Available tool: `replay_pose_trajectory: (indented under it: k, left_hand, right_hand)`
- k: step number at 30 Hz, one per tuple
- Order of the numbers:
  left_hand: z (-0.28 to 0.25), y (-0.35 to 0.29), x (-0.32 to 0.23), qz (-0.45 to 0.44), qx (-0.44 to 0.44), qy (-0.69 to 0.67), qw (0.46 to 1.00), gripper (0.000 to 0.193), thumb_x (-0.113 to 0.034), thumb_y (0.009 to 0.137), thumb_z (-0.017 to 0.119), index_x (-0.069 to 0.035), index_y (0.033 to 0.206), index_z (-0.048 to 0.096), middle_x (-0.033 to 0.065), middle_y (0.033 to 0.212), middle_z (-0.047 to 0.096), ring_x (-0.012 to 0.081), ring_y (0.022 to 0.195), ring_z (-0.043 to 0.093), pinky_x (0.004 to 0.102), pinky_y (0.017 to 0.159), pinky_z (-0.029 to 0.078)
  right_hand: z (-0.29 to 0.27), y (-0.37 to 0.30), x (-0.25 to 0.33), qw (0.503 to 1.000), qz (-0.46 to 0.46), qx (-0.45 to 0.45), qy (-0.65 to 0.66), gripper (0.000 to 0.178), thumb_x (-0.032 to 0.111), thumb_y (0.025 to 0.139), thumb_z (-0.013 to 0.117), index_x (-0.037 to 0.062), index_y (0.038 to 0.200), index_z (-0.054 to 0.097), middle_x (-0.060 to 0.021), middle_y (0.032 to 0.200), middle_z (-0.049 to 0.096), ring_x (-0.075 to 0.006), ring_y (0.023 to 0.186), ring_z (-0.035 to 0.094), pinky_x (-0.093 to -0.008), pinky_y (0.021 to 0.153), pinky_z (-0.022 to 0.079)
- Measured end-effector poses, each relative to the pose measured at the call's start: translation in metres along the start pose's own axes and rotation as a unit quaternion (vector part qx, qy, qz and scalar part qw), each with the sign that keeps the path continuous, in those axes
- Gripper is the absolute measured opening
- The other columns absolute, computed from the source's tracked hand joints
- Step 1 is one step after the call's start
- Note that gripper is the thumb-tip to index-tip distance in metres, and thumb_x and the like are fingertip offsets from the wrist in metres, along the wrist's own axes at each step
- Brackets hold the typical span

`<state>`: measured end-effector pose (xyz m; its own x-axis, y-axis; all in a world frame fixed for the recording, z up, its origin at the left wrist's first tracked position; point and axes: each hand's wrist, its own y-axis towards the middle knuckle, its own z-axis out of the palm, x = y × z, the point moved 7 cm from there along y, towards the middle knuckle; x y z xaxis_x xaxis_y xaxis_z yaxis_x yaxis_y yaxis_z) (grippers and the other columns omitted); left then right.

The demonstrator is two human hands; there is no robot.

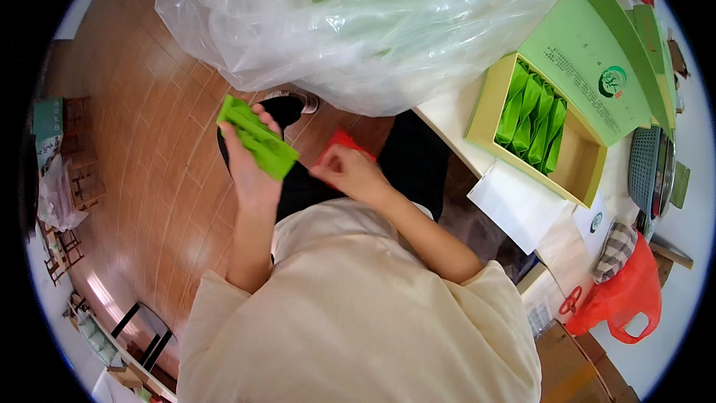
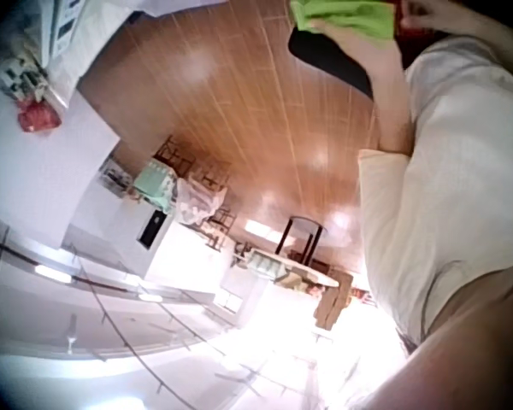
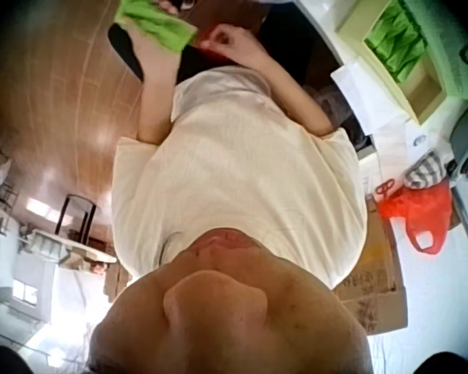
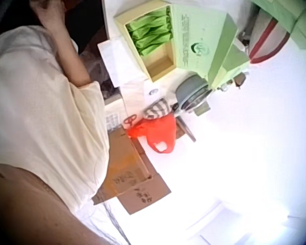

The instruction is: The person opens a green box and fills it with green packets taken from a large plastic bag, arranging them in multiple rows.

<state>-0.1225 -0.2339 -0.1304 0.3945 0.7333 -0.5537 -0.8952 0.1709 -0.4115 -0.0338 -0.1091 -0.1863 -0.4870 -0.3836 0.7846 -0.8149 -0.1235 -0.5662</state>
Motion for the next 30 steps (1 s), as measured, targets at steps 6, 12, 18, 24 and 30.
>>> replay_pose_trajectory:
  k: [6, 12, 18, 24, 30]
  left_hand:
    - [-0.004, 0.027, 0.003, 0.061, 0.021, 0.102, 0.993, 0.05, -0.048, 0.099, 0.029, -0.006, 0.123, 0.044, 0.0099, 0.109, 0.054, 0.021, 0.097, 0.054, 0.0358, 0.089, 0.045]
    - [-0.009, 0.015, 0.015, 0.011, -0.018, -0.01, 1.0, 0.058, -0.052, 0.097, 0.03, -0.004, 0.127, 0.042, 0.012, 0.114, 0.053, 0.0236, 0.116, 0.05, 0.0376, 0.1, 0.041]
    - [-0.038, 0.009, 0.02, -0.033, -0.024, 0.156, 0.987, 0.052, -0.053, 0.096, 0.034, -0.006, 0.112, 0.051, 0.0057, 0.095, 0.058, 0.0176, 0.091, 0.056, 0.0324, 0.086, 0.045]
    - [-0.023, -0.001, 0.026, 0.02, -0.062, 0.178, 0.982, 0.042, -0.047, 0.099, 0.035, -0.008, 0.109, 0.049, 0.0013, 0.078, 0.05, 0.0128, 0.07, 0.049, 0.026, 0.064, 0.041]
    - [-0.021, 0.0, 0.031, -0.059, 0.038, 0.237, 0.969, 0.038, -0.042, 0.099, 0.038, -0.007, 0.106, 0.051, -0.0012, 0.075, 0.049, 0.0069, 0.057, 0.044, 0.0208, 0.05, 0.036]
  right_hand:
    - [-0.024, -0.035, 0.089, 0.892, -0.336, -0.271, -0.133, 0.047, 0.028, 0.094, 0.045, 0.001, 0.133, 0.043, -0.0205, 0.135, 0.045, -0.0337, 0.127, 0.041, -0.0432, 0.106, 0.03]
    - [-0.009, -0.008, 0.064, 0.903, -0.309, -0.258, -0.153, 0.055, 0.036, 0.093, 0.046, 0.0023, 0.136, 0.04, -0.0201, 0.137, 0.043, -0.0348, 0.129, 0.038, -0.0465, 0.108, 0.026]
    - [-0.02, -0.008, 0.046, 0.97, -0.158, -0.099, 0.156, 0.039, 0.029, 0.092, 0.058, 0.0038, 0.12, 0.051, -0.0079, 0.091, 0.064, -0.0142, 0.082, 0.061, -0.0282, 0.073, 0.047]
    - [-0.013, -0.037, 0.093, 0.887, -0.335, -0.245, -0.201, 0.021, 0.022, 0.082, 0.064, 0.0044, 0.076, 0.055, -0.0094, 0.072, 0.056, -0.0305, 0.073, 0.056, -0.0396, 0.061, 0.043]
    - [-0.02, -0.054, 0.109, 0.921, -0.336, -0.177, -0.082, 0.032, 0.023, 0.081, 0.067, 0.0022, 0.104, 0.056, -0.0121, 0.098, 0.06, -0.0308, 0.09, 0.057, -0.0381, 0.071, 0.046]
